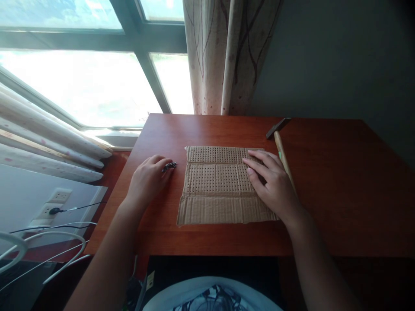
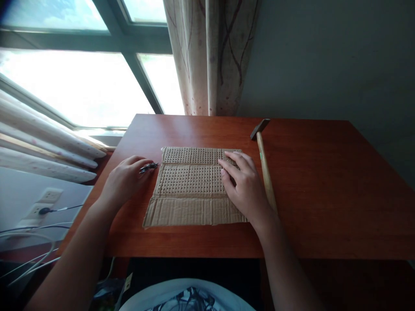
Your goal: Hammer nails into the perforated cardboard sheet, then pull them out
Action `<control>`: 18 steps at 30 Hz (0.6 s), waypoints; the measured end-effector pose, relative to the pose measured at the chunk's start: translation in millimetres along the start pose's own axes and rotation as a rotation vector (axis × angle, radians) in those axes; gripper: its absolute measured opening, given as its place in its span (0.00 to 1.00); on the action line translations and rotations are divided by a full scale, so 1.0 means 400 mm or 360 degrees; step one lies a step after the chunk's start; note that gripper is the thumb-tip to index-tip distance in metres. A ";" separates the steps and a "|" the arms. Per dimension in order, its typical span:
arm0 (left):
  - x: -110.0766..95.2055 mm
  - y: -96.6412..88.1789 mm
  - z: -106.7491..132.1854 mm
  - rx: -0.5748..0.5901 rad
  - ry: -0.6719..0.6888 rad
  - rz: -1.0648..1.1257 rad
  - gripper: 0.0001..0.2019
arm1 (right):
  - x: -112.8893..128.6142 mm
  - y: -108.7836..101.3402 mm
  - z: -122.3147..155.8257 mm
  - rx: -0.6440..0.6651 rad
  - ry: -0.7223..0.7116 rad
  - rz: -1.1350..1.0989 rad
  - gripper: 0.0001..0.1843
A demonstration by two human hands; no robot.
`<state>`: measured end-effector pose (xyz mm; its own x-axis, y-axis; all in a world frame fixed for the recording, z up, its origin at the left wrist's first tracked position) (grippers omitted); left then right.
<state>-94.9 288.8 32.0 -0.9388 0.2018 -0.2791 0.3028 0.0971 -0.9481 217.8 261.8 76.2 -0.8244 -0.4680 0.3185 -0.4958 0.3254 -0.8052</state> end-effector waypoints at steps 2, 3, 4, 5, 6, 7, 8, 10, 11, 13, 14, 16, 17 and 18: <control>-0.014 -0.003 -0.008 -0.0067 0.0012 0.0036 0.17 | 0.001 -0.001 -0.001 0.0003 -0.0005 -0.0003 0.17; -0.025 -0.003 -0.014 -0.0090 0.0022 0.0059 0.17 | 0.002 -0.001 -0.002 0.0005 -0.0011 -0.0007 0.17; -0.038 -0.001 -0.022 -0.0096 0.0037 0.0083 0.17 | 0.002 -0.001 -0.002 0.0004 -0.0017 -0.0012 0.17; -0.053 0.004 -0.032 -0.0076 0.0062 0.0107 0.17 | 0.002 0.000 -0.003 0.0006 -0.0022 -0.0015 0.17; -0.070 0.011 -0.043 -0.0033 0.0095 0.0129 0.17 | 0.002 0.001 -0.003 0.0002 -0.0024 -0.0016 0.17; -0.087 0.019 -0.054 0.0025 0.0130 0.0145 0.16 | 0.001 0.001 -0.003 0.0000 -0.0024 -0.0017 0.17; -0.102 0.027 -0.065 0.0092 0.0159 0.0154 0.15 | 0.000 0.002 -0.003 -0.0004 -0.0021 -0.0017 0.17; -0.125 0.042 -0.083 0.0198 0.0196 0.0169 0.15 | -0.002 0.002 -0.003 -0.0009 -0.0008 -0.0021 0.18; -0.133 0.050 -0.090 0.0230 0.0206 0.0185 0.14 | -0.002 0.002 -0.004 -0.0008 -0.0004 -0.0023 0.18; -0.143 0.063 -0.100 0.0236 0.0216 0.0256 0.13 | -0.001 0.002 -0.004 0.0000 -0.0003 -0.0024 0.18; -0.146 0.071 -0.103 0.0223 0.0216 0.0300 0.13 | 0.000 0.001 -0.004 0.0002 -0.0005 -0.0023 0.18; -0.149 0.088 -0.107 0.0189 0.0205 0.0374 0.13 | 0.003 0.000 -0.004 0.0006 -0.0013 -0.0014 0.18; -0.149 0.096 -0.109 0.0172 0.0197 0.0399 0.13 | 0.004 -0.001 -0.004 0.0006 -0.0017 -0.0008 0.17; -0.150 0.102 -0.111 0.0160 0.0183 0.0426 0.13 | 0.004 -0.001 -0.004 0.0003 -0.0019 -0.0001 0.17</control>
<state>-18.9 323.8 16.7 -0.8015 0.3168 -0.5072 0.5135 -0.0701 -0.8552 216.2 262.1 78.0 -0.8207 -0.4779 0.3132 -0.4959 0.3232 -0.8060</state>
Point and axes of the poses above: each hand's wrist, its own z-axis away from the middle knuckle, its own y-axis out of the palm, x = y × z, the point moved 7 cm from there along -z, towards the middle knuckle, and after that the axes turned 9 degrees about z, right-handed, at the moved point
